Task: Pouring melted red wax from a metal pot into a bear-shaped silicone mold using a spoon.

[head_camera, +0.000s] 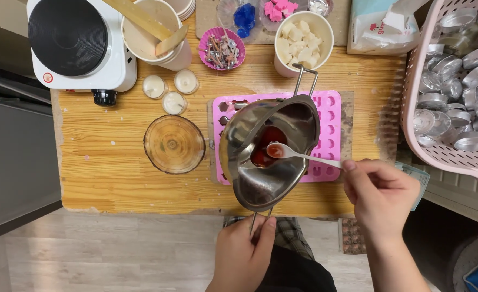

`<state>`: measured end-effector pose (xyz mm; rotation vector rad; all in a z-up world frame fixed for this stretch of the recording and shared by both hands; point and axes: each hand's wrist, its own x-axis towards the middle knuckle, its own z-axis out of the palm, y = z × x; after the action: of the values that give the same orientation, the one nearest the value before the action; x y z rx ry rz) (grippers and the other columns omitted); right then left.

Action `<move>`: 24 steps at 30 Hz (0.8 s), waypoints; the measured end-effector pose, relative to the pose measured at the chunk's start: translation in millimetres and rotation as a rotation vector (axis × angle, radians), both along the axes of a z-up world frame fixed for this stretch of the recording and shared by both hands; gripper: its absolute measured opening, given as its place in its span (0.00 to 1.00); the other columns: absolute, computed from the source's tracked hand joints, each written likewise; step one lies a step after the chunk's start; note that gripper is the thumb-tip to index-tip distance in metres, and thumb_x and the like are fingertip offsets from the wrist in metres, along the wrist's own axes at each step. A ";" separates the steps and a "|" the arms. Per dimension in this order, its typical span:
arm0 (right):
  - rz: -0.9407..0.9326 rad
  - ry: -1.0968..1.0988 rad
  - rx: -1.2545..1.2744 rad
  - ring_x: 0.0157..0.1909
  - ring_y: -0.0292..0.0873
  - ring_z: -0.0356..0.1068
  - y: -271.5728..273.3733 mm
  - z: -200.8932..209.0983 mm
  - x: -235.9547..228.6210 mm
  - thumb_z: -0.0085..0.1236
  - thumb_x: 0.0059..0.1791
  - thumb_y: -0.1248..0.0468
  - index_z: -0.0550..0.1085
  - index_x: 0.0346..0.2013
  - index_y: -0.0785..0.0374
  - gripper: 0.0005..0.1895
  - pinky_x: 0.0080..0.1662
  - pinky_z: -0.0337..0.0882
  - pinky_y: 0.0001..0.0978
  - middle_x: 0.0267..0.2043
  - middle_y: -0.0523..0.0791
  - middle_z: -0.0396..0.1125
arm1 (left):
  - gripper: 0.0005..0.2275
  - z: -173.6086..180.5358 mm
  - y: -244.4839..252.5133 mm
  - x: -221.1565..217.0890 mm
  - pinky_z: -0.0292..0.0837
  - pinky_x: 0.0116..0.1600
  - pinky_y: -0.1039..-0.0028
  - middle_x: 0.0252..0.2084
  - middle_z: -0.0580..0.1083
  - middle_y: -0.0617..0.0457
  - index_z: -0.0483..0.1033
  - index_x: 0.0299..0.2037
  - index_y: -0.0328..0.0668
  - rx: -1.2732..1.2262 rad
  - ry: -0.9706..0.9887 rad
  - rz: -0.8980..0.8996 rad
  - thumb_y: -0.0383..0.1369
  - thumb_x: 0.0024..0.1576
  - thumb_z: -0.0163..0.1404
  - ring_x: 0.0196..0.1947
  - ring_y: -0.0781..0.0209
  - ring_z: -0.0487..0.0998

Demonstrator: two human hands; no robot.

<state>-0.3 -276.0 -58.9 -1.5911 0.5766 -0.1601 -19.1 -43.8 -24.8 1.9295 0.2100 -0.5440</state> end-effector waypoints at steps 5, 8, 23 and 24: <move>-0.060 -0.022 0.076 0.22 0.33 0.60 -10.5 -1.5 -7.5 0.58 0.54 0.75 0.76 0.34 0.74 0.04 0.25 0.57 0.22 0.24 0.45 0.66 | 0.14 -5.6 -1.4 -4.9 0.62 0.22 0.67 0.14 0.69 0.48 0.71 0.22 0.36 0.010 -0.025 -0.010 0.32 0.59 0.55 0.12 0.57 0.69; -0.112 -0.046 0.112 0.21 0.34 0.61 -18.8 -1.7 -17.9 0.58 0.55 0.76 0.76 0.34 0.75 0.05 0.26 0.58 0.24 0.24 0.47 0.66 | 0.15 -7.4 -2.2 -5.0 0.60 0.22 0.67 0.13 0.67 0.48 0.71 0.21 0.35 0.032 -0.006 -0.020 0.32 0.59 0.55 0.11 0.57 0.66; -0.216 -0.113 0.133 0.25 0.37 0.63 -70.1 -30.2 -85.2 0.55 0.60 0.78 0.74 0.37 0.79 0.06 0.29 0.60 0.26 0.29 0.51 0.67 | 0.13 -6.9 -1.3 4.9 0.56 0.20 0.72 0.11 0.65 0.54 0.75 0.24 0.34 -0.004 0.028 0.067 0.32 0.60 0.54 0.12 0.68 0.62; -0.211 -0.111 0.120 0.25 0.37 0.62 -71.0 -34.1 -87.6 0.55 0.59 0.78 0.74 0.37 0.78 0.06 0.29 0.60 0.26 0.28 0.50 0.67 | 0.12 -7.1 -1.0 5.7 0.55 0.20 0.73 0.11 0.65 0.54 0.75 0.24 0.34 -0.016 0.036 0.083 0.32 0.59 0.54 0.12 0.69 0.61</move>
<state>-88.0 -347.1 -93.1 -1.3950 0.6547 -0.3625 -13.4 -44.9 -31.9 1.8874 0.3068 -0.5245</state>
